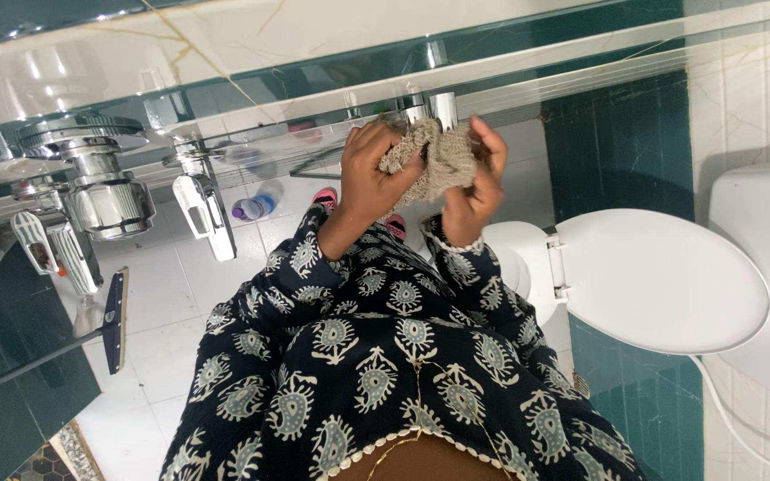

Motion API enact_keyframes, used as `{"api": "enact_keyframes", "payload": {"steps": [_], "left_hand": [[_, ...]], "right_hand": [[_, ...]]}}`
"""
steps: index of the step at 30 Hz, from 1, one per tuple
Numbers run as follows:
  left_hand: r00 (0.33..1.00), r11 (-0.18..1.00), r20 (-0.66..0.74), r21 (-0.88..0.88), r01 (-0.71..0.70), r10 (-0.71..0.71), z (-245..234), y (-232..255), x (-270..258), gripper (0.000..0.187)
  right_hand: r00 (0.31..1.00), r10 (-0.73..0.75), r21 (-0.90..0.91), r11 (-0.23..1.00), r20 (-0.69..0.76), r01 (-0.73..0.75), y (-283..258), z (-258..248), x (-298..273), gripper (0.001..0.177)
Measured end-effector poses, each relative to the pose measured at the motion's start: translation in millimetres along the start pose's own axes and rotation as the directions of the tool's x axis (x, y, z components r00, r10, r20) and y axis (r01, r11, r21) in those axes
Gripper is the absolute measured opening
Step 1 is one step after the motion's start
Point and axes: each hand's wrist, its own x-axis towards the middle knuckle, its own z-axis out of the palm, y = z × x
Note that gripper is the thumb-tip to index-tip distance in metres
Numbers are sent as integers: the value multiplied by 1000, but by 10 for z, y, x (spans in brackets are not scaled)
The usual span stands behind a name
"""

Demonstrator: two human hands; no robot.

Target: The person cleans several bathroom faucets and fixtures using a cloth, wiping the metal surfaces repeatedly.

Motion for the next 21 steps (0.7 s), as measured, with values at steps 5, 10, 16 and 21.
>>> {"api": "enact_keyframes", "payload": {"steps": [5, 10, 16, 21], "left_hand": [[978, 975, -44, -87, -206, 203, -65, 175, 35, 38], [973, 952, -50, -199, -232, 227, -91, 234, 94, 36], [965, 931, -118, -261, -257, 234, -202, 570, 301, 24], [912, 890, 18, 211, -404, 410, -64, 497, 562, 18]], "right_hand": [[976, 198, 258, 951, -95, -168, 76, -402, -86, 28], [957, 215, 420, 900, -197, -116, -162, -530, 85, 30], [964, 182, 627, 779, -195, -20, -486, -418, 445, 40], [977, 199, 182, 966, -73, -183, 186, -414, 558, 51]]}}
